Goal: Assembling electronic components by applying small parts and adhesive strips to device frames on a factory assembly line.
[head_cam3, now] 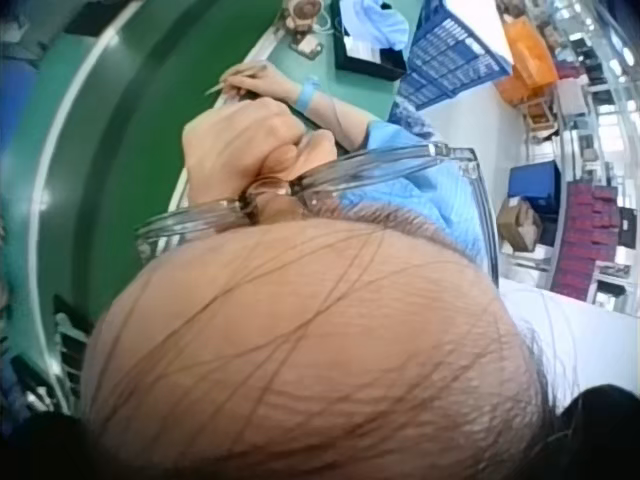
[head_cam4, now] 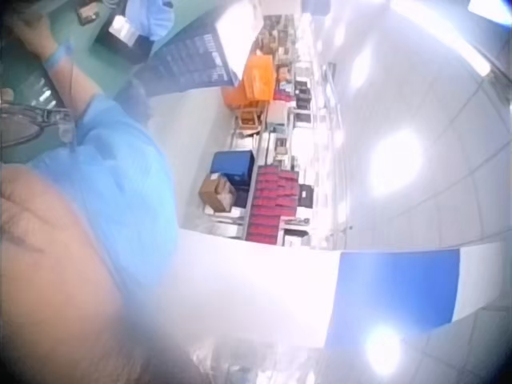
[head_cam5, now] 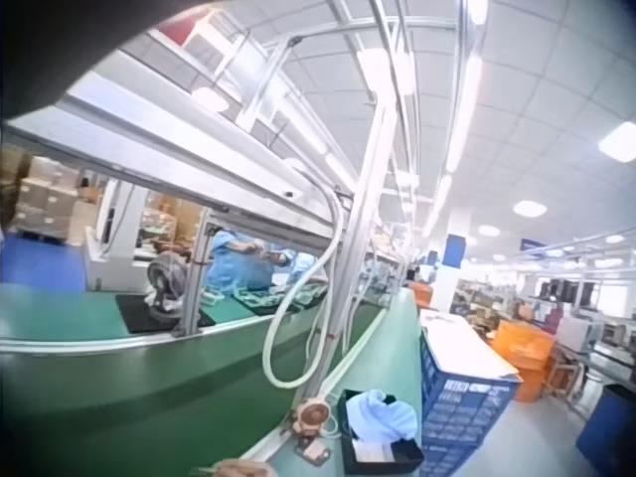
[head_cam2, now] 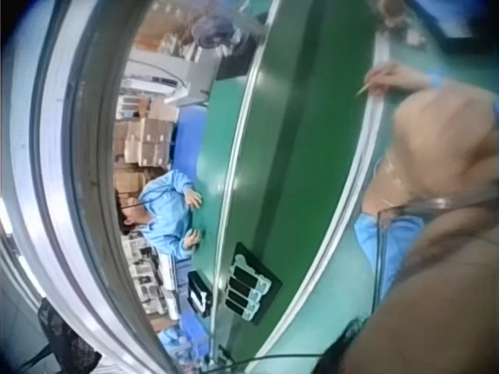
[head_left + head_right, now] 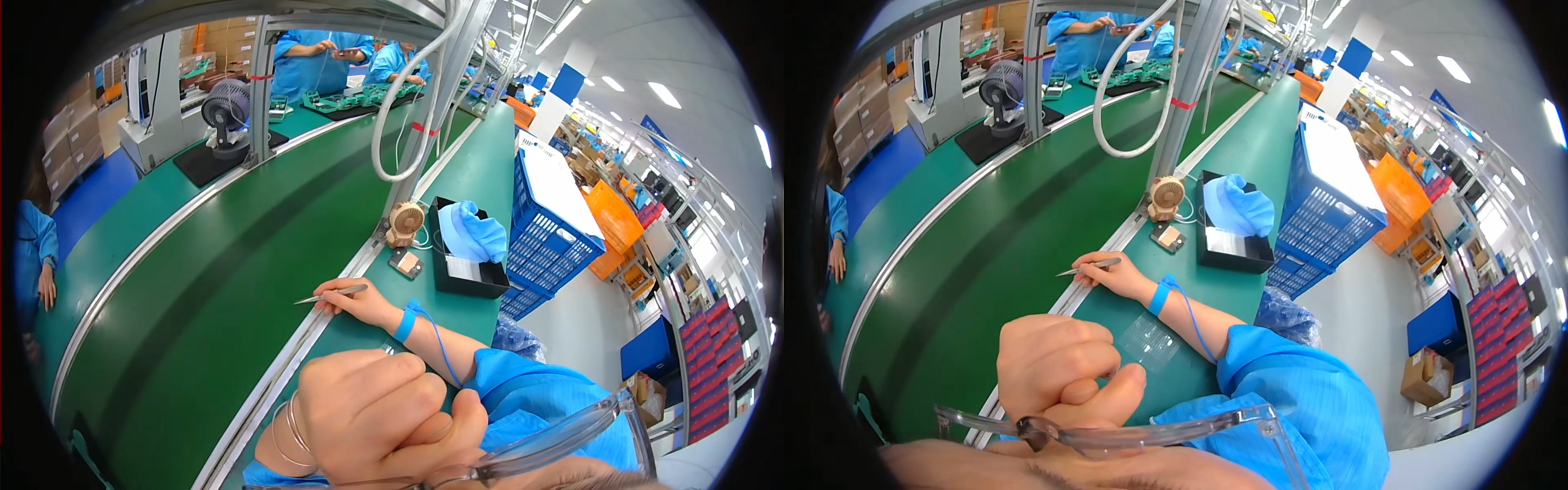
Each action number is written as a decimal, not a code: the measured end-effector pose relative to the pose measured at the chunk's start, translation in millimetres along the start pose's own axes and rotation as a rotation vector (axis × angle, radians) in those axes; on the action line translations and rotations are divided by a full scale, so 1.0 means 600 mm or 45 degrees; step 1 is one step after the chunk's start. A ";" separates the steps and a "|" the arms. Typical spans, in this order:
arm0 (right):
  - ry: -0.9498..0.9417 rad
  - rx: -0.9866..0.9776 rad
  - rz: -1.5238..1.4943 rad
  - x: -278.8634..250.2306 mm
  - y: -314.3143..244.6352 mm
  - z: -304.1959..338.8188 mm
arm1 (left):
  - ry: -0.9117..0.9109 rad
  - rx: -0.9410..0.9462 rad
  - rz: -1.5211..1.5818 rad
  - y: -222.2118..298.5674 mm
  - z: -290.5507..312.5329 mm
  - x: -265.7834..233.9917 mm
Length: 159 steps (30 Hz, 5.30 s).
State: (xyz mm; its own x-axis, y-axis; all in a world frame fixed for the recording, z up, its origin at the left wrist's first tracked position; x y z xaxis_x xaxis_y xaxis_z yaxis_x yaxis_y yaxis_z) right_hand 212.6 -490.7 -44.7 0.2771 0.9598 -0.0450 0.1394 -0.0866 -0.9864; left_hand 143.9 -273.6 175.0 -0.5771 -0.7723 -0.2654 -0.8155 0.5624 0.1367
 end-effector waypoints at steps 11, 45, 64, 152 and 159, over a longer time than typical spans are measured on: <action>-0.043 -0.001 -0.029 0.005 0.007 0.002 | -0.077 -0.323 0.451 -0.015 0.012 0.004; -0.005 0.014 0.059 -0.005 -0.005 0.003 | 0.161 0.113 0.210 -0.010 0.006 0.021; -0.054 0.047 -0.111 0.012 0.019 0.005 | 0.070 0.316 -0.647 -0.035 0.008 0.059; -0.120 -0.107 -0.051 0.014 0.014 -0.001 | -0.074 -0.015 -0.633 -0.061 -0.005 0.047; -0.099 -0.179 -0.020 0.017 0.004 0.008 | -0.088 -0.103 -0.551 -0.063 -0.012 0.049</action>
State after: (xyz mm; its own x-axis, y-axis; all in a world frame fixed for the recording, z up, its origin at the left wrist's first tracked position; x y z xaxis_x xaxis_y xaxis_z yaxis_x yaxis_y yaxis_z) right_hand 211.3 -480.1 -48.3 0.2003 0.9786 -0.0471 0.2766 -0.1026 -0.9555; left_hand 157.4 -319.4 168.8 -0.1795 -0.9085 -0.3774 -0.9838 0.1645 0.0720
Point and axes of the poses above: each hand's wrist, its own z-axis away from the middle knuckle, its own x-axis out of the palm, y = z × x, the point moved 3 cm from there along -z, towards the middle knuckle, and after that the axes turned 10 degrees about y, right-handed, at the moved point
